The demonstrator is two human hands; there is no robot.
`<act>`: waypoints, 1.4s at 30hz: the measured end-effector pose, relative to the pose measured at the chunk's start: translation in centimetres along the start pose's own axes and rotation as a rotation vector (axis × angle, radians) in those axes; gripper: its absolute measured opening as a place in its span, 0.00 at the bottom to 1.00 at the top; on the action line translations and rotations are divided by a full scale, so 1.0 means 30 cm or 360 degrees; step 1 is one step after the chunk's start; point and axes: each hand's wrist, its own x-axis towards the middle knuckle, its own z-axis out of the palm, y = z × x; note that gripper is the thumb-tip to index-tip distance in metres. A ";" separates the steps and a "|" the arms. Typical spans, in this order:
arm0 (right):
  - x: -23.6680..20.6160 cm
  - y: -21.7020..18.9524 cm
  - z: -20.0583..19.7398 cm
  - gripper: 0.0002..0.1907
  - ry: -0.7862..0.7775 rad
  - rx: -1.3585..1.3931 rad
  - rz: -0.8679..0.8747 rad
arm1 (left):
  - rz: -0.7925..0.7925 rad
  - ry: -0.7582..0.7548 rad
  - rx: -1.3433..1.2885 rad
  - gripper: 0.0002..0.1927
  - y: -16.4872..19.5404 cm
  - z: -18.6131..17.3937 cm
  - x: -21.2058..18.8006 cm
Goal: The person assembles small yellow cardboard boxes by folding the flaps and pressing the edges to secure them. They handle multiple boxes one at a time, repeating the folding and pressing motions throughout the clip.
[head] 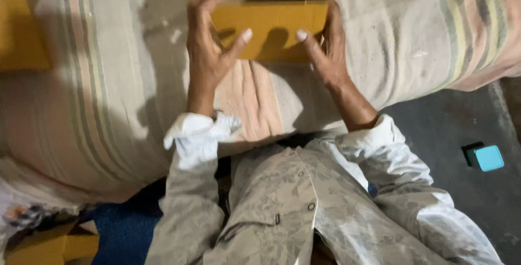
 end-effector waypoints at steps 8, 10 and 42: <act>0.037 -0.069 -0.002 0.33 0.0132 -0.0421 -0.0535 | -0.0160 0.0128 -0.0542 0.36 0.036 0.056 -0.102; 0.065 -0.075 -0.006 0.24 -0.0044 -0.0581 -0.0512 | -0.0267 0.0161 -0.0650 0.33 0.010 0.075 -0.107; 0.256 -0.089 0.296 0.38 -0.0898 -0.1649 -0.0137 | -0.0272 -0.0270 0.0445 0.27 -0.017 0.112 -0.054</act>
